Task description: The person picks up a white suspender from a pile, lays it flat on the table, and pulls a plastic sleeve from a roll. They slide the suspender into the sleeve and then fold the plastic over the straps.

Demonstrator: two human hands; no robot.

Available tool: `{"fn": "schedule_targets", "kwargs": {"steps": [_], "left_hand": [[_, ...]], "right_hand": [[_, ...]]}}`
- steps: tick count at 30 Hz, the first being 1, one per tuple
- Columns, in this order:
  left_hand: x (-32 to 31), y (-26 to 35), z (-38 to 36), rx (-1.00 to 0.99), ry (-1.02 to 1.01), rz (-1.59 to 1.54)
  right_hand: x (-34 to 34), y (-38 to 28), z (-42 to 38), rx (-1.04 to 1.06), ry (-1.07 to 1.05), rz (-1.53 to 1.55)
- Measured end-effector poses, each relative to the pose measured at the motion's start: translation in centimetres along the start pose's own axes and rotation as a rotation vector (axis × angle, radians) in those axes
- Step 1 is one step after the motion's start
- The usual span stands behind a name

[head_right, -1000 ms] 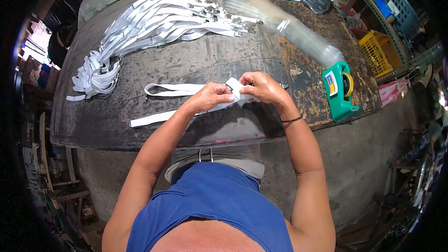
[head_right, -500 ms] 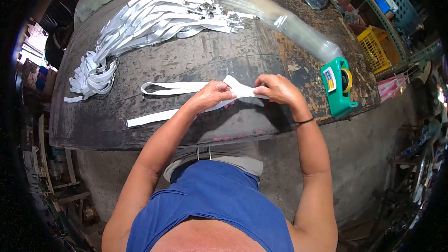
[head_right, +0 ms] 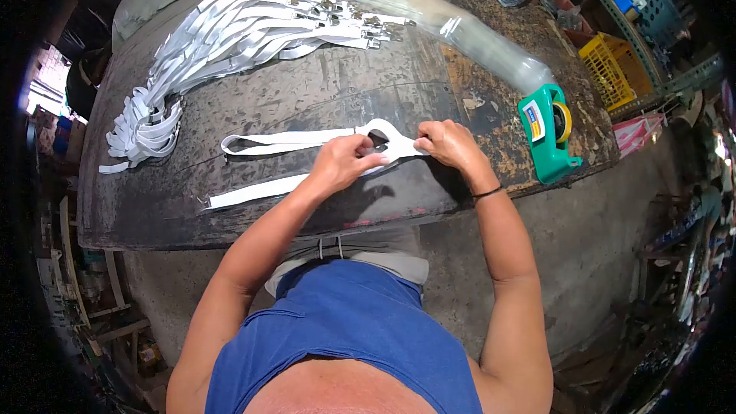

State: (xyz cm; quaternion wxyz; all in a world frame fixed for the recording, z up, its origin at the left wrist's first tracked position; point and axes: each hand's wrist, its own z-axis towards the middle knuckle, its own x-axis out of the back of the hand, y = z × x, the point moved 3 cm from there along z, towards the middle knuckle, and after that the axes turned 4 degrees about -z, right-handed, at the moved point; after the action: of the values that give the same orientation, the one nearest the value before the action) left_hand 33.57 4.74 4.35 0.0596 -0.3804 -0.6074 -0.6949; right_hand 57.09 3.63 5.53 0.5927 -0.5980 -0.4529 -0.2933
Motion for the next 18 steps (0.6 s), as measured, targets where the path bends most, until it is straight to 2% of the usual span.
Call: {"fn": "schedule_targets", "kwargs": {"steps": [3, 4, 5, 7, 9, 11, 13, 15, 17, 18], "left_hand": [[5.6, -2.3, -2.0, -0.19, 0.271, 0.101], [7.9, -5.0, -2.2, -0.345, 0.382, 0.318], [10.5, -7.8, -2.7, -0.288, 0.407, 0.408], [14.6, -11.3, -5.0, -0.108, 0.378, 0.695], [16.9, -14.5, -6.9, 0.062, 0.283, 0.757], [17.9, -15.9, -8.0, 0.059, 0.263, 0.737], [18.7, -16.1, -8.4, -0.022, 0.214, 0.564], [19.0, -15.5, -8.9, -0.014, 0.234, 0.546], [19.9, -15.6, -9.1, 0.07, 0.251, 0.489], [20.4, -16.4, -9.1, 0.036, 0.268, 0.443]], "right_hand": [[0.3, 0.5, -0.2, -0.048, 0.023, -0.1], [0.3, 0.7, -0.4, -0.076, 0.019, -0.163], [0.3, 0.9, -0.7, -0.083, 0.019, -0.16], [0.8, 0.2, -1.4, 0.083, 0.296, -0.333], [0.5, -1.0, -2.2, 0.106, 0.342, -0.272], [-0.1, -3.2, -3.1, 0.12, 0.606, -0.045], [-2.5, -5.3, -4.1, 0.078, 0.562, -0.024], [-4.5, -6.4, -4.3, 0.024, 0.487, -0.219], [-5.8, -4.6, -3.3, 0.109, 0.527, -0.278], [-5.4, -4.1, -2.9, 0.112, 0.507, -0.229]]}}
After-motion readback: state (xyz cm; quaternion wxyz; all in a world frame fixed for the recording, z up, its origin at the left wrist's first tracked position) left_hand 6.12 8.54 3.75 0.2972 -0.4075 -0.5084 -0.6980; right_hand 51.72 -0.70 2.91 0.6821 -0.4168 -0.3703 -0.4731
